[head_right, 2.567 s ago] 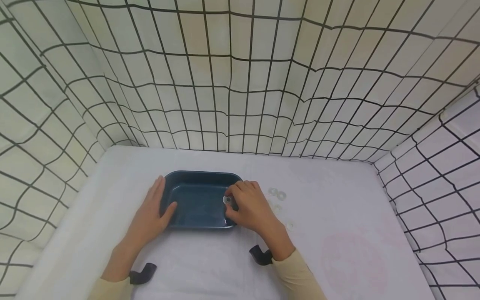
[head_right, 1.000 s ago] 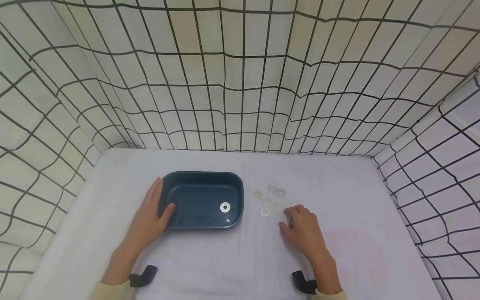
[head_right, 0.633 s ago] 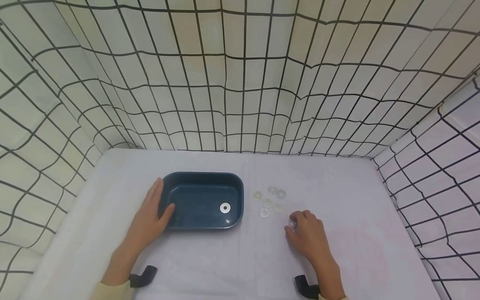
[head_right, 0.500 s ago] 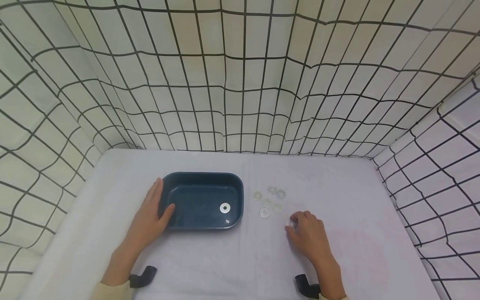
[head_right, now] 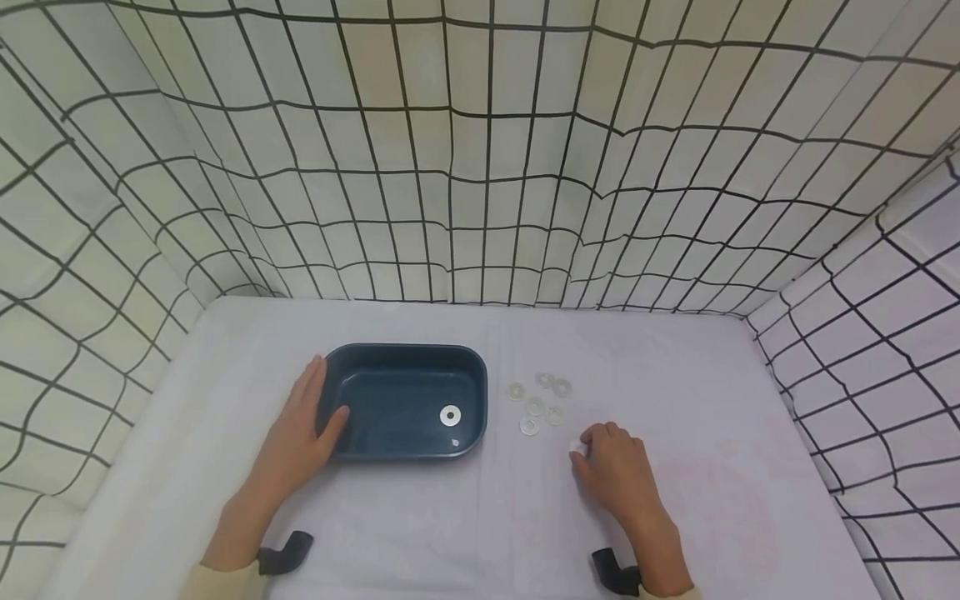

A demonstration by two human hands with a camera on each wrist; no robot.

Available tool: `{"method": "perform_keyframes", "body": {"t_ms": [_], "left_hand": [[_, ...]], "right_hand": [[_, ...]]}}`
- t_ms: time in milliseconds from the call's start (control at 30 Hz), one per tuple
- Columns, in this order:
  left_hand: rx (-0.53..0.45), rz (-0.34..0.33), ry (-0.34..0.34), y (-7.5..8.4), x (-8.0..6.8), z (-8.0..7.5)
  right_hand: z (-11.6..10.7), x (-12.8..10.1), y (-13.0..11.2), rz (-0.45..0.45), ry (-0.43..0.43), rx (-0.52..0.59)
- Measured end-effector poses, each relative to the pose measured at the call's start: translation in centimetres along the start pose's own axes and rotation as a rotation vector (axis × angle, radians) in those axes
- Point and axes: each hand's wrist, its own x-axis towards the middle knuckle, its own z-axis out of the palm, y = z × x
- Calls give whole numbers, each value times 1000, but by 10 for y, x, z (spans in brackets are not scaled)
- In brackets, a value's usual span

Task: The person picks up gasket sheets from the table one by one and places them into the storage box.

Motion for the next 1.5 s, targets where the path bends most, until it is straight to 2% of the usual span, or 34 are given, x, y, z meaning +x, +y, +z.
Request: {"method": "perform_keyframes", "body": {"t_ms": [200, 400, 500, 733, 967, 1267, 1500], "left_hand": [[0, -7, -13, 0, 0, 0], [0, -13, -16, 1, 0, -1], [-6, -10, -16, 2, 1, -1], [-16, -8, -30, 3, 2, -2], [-17, -24, -15, -1, 4, -3], [-34, -7, 9, -4, -1, 0], [-35, 2, -2, -2, -1, 0]], "right_hand": [[4, -4, -6, -13, 58, -101], [3, -3, -19, -136, 166, -271], [3, -2, -24, -170, 201, -340], [5, -1, -24, -186, 219, -384], [9, 9, -16, -292, 337, -324], [12, 21, -21, -322, 225, -70], [10, 28, -34, -394, 288, 19]]}}
